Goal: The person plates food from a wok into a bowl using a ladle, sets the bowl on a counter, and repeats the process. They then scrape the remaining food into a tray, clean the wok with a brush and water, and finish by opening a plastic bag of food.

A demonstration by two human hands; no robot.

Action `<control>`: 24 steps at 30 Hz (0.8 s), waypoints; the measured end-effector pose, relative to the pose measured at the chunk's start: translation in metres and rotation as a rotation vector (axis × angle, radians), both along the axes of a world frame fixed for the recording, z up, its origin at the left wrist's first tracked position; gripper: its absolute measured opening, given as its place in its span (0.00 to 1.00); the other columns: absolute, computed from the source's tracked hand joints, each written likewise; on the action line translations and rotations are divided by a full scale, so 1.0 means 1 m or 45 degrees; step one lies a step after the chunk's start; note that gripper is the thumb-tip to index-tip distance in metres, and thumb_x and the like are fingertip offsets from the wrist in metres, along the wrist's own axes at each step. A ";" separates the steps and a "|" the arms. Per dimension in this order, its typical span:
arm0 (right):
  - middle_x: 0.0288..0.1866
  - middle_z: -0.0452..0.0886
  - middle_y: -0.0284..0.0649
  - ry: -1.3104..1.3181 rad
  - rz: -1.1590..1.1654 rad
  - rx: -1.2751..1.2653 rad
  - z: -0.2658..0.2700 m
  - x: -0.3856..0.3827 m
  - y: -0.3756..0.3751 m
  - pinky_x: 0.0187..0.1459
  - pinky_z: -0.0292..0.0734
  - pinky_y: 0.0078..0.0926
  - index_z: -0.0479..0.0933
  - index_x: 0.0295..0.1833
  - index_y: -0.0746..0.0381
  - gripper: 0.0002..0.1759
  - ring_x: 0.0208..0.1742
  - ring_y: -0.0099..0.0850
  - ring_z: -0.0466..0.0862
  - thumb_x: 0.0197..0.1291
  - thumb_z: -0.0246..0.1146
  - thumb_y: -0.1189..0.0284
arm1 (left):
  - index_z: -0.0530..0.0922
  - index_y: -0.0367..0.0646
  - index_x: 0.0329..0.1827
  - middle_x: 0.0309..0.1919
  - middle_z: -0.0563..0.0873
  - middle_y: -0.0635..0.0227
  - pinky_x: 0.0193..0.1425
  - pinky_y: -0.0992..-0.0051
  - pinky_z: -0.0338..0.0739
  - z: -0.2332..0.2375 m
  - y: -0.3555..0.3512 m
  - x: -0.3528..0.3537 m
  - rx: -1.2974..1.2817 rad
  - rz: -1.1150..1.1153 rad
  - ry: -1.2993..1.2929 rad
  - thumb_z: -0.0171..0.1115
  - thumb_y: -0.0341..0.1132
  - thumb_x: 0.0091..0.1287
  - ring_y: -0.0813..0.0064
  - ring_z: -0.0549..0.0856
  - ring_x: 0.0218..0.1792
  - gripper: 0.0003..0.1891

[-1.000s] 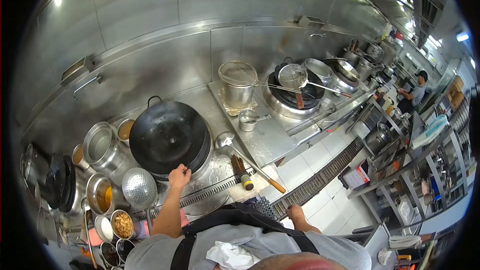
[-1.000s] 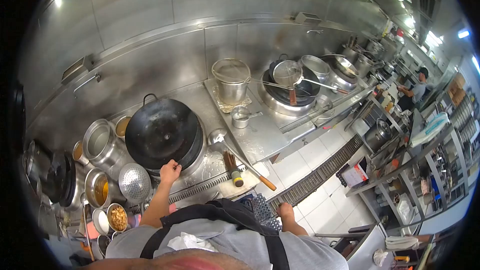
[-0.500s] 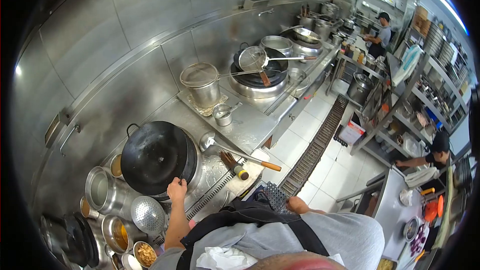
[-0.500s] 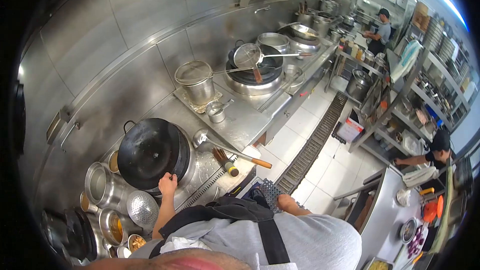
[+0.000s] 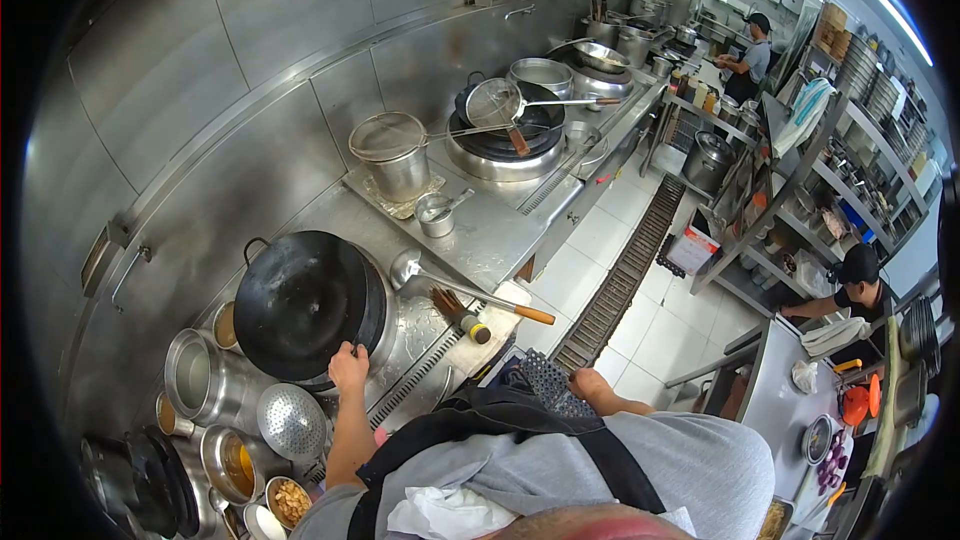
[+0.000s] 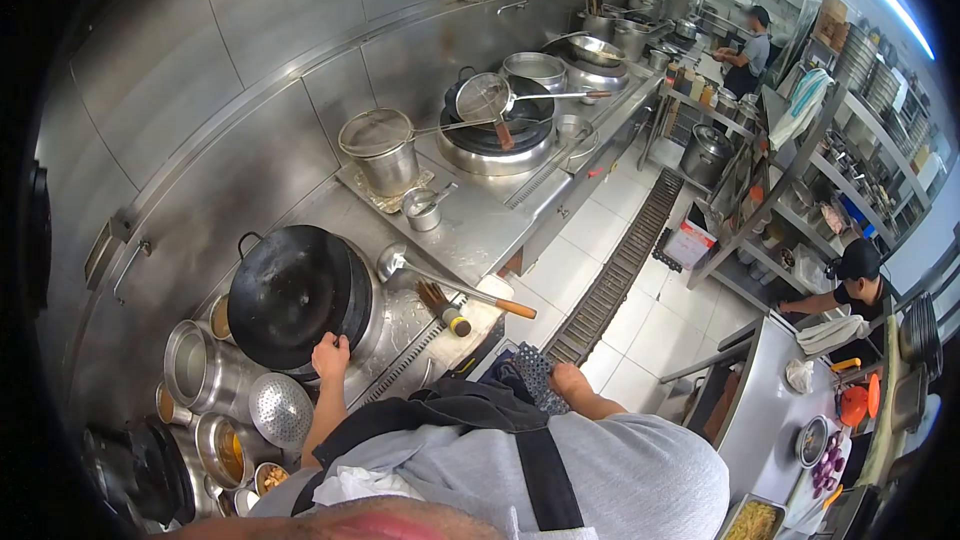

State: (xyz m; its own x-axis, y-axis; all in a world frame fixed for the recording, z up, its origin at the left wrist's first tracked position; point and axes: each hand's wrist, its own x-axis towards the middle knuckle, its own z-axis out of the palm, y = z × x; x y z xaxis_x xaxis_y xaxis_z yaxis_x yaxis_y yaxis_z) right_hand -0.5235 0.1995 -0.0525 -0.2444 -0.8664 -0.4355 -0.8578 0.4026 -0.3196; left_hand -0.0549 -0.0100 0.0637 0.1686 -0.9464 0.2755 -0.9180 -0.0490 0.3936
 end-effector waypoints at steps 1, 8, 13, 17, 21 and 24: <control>0.41 0.83 0.52 0.003 0.007 0.005 0.001 0.003 0.001 0.52 0.76 0.43 0.83 0.41 0.61 0.17 0.46 0.49 0.82 0.52 0.57 0.64 | 0.80 0.42 0.32 0.28 0.86 0.53 0.41 0.54 0.77 -0.002 -0.001 0.001 -0.009 -0.002 0.001 0.62 0.43 0.57 0.48 0.85 0.34 0.13; 0.41 0.83 0.53 -0.030 0.089 0.015 0.027 0.008 0.003 0.53 0.76 0.43 0.83 0.42 0.59 0.15 0.47 0.50 0.82 0.53 0.58 0.64 | 0.80 0.46 0.32 0.29 0.84 0.51 0.41 0.51 0.75 -0.003 -0.001 0.014 0.035 -0.160 0.075 0.58 0.51 0.62 0.45 0.83 0.35 0.17; 0.38 0.84 0.53 -0.123 -0.032 0.086 0.001 -0.004 -0.013 0.51 0.77 0.41 0.82 0.48 0.57 0.17 0.45 0.48 0.83 0.54 0.63 0.63 | 0.78 0.40 0.26 0.26 0.83 0.50 0.41 0.52 0.76 0.048 0.015 0.008 0.023 -0.402 0.028 0.56 0.45 0.64 0.45 0.81 0.33 0.17; 0.39 0.84 0.55 -0.109 0.027 0.064 0.043 0.019 -0.013 0.48 0.78 0.40 0.82 0.48 0.62 0.18 0.43 0.48 0.84 0.53 0.64 0.66 | 0.82 0.37 0.31 0.31 0.83 0.46 0.46 0.53 0.78 0.138 0.041 -0.025 0.279 -0.365 0.041 0.57 0.41 0.62 0.45 0.83 0.38 0.14; 0.40 0.83 0.55 -0.105 0.128 0.079 0.014 0.015 -0.003 0.50 0.77 0.40 0.82 0.46 0.63 0.17 0.44 0.50 0.83 0.53 0.64 0.66 | 0.83 0.34 0.36 0.39 0.84 0.46 0.49 0.55 0.79 0.163 0.024 -0.065 0.505 -0.325 0.034 0.54 0.35 0.62 0.48 0.84 0.43 0.13; 0.41 0.83 0.55 -0.130 0.119 0.097 0.009 0.020 -0.013 0.51 0.77 0.40 0.82 0.46 0.63 0.16 0.46 0.50 0.83 0.53 0.65 0.66 | 0.83 0.37 0.43 0.45 0.84 0.49 0.53 0.58 0.79 0.150 -0.009 -0.094 0.608 -0.238 0.096 0.53 0.32 0.62 0.51 0.84 0.48 0.13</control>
State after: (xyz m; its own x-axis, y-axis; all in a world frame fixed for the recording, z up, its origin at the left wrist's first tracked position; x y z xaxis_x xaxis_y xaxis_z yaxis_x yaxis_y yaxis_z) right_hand -0.5040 0.1862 -0.0435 -0.1151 -0.8467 -0.5195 -0.8574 0.3488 -0.3784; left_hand -0.1489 -0.0188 0.2140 -0.0125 -0.9796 -0.2007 -0.8980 -0.0773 0.4332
